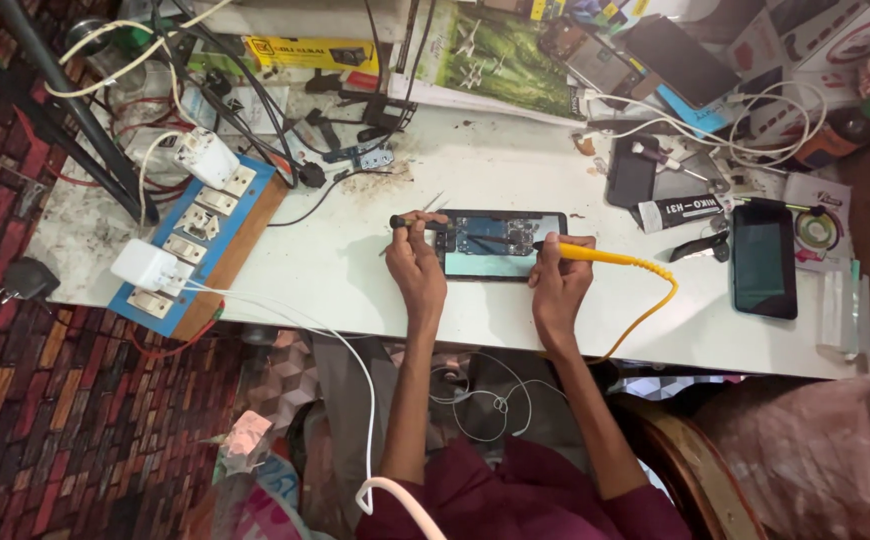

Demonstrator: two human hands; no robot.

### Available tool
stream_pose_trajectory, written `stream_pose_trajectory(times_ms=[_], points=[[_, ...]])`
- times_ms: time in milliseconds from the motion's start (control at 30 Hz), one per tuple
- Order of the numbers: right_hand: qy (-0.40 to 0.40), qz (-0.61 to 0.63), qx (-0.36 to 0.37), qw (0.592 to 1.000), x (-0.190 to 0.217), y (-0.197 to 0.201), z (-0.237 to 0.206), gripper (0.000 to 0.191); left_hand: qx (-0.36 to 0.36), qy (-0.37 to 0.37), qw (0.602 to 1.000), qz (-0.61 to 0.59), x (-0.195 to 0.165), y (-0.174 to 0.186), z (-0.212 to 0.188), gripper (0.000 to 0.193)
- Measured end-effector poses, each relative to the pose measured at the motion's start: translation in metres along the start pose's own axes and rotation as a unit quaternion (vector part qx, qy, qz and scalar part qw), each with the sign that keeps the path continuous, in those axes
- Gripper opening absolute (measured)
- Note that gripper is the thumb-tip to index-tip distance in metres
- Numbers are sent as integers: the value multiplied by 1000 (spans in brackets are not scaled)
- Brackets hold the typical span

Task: The person uses a soldering iron and tweezers to work on the internal circuit board of a disassembled tablet. They repeatedly apply heat and manipulate small components on the board while the device remains open on the workbench.

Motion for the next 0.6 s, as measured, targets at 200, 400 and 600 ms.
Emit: stream_pose_trajectory(times_ms=[200, 400, 600], points=[[2, 3, -6, 1000, 0, 2, 2, 22, 2, 19, 1000, -16, 3, -4, 1, 26], [3, 2, 2, 1000, -2, 1, 6, 22, 0, -1, 1000, -10, 6, -7, 2, 27], [7, -9, 4, 1000, -1, 1, 8, 22, 4, 9, 1000, -26, 7, -9, 3, 27]])
Point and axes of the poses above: each hand's wrist, its own z-axis towards the middle knuckle, its own y-axis out of the back of the hand, x = y × z, the point moved 2 cm from there along z, towards the middle knuckle, and after that the axes turned 5 degrees about y, right-handed, at the moved point
